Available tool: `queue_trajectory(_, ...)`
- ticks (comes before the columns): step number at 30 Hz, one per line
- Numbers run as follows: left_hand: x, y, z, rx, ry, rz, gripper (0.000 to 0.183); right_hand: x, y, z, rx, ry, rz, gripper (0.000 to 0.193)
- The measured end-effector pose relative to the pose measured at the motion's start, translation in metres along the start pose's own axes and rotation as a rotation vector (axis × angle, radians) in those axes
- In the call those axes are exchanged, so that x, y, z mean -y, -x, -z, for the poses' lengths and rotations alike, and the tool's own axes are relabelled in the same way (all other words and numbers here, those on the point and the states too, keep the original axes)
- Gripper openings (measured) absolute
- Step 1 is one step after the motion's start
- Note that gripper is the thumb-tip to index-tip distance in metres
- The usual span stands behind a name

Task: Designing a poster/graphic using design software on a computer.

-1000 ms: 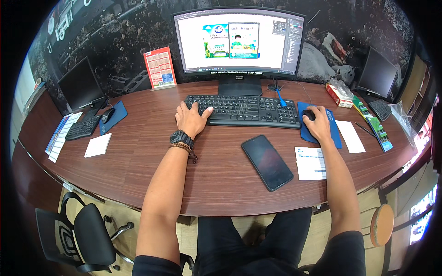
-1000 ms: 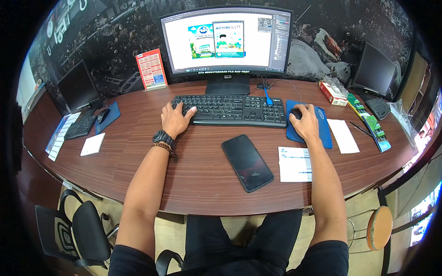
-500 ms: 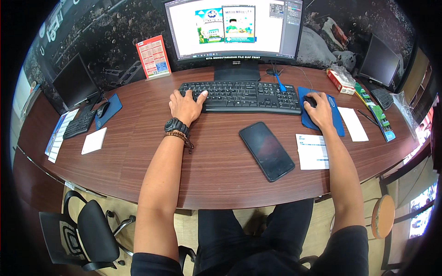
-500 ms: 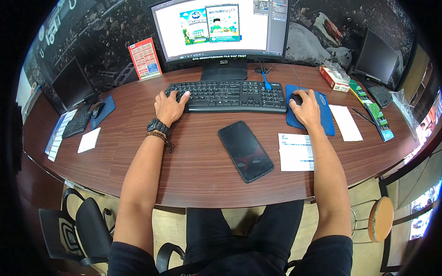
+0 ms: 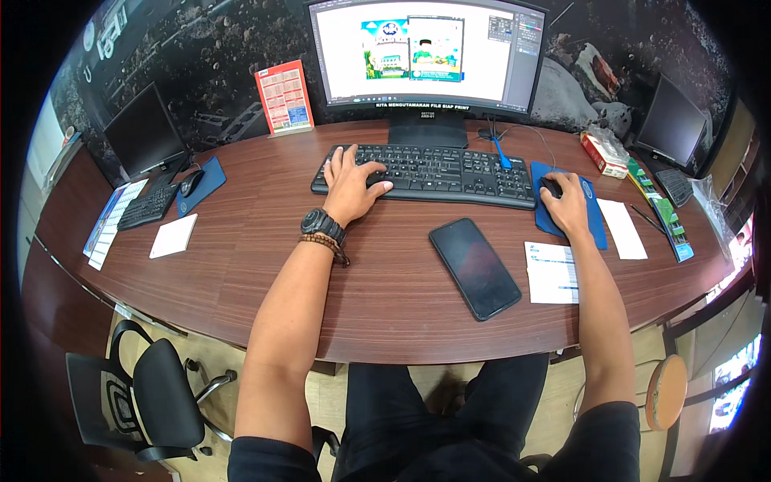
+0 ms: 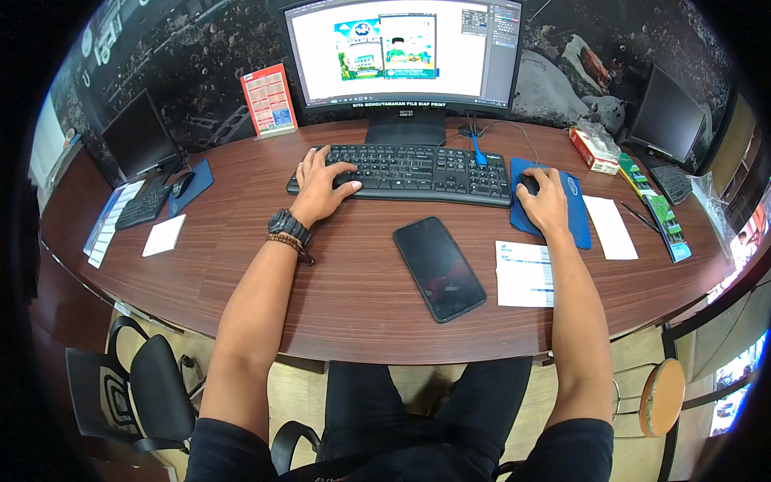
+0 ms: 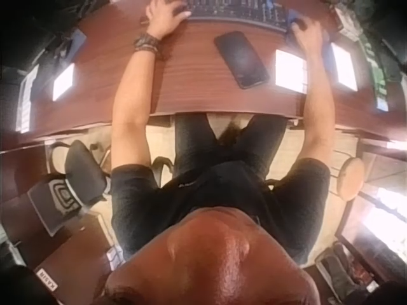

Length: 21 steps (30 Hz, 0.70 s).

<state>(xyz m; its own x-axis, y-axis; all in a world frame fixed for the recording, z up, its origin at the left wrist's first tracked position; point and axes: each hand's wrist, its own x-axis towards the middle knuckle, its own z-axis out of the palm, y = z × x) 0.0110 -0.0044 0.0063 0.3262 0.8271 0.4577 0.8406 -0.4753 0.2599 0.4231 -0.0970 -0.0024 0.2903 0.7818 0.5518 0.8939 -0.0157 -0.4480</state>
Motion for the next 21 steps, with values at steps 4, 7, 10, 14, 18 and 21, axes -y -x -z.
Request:
queue_trajectory(4,0.001,-0.001,-0.004,-0.04,0.041,-0.062,0.028,0.001,0.0,0.0,0.001,-0.011,-0.017,0.037)
queue_trajectory(7,-0.001,-0.002,-0.003,-0.009,0.022,-0.033,0.029,0.001,0.001,0.001,-0.014,-0.011,-0.018,0.037)
queue_trajectory(10,-0.005,-0.002,-0.002,-0.013,0.039,-0.012,0.036,-0.001,0.001,-0.001,-0.036,-0.026,-0.008,0.036)
queue_trajectory(14,0.013,0.0,-0.003,-0.096,0.023,0.12,0.061,-0.004,-0.001,-0.004,-0.045,-0.032,-0.026,0.038)
queue_trajectory(18,0.022,-0.001,0.002,0.012,-0.019,0.339,0.09,-0.003,0.0,0.001,-0.025,-0.032,-0.03,0.039)
queue_trajectory(21,0.026,-0.002,0.002,0.06,-0.016,0.395,0.102,0.001,0.001,0.004,-0.01,-0.047,-0.029,0.039)
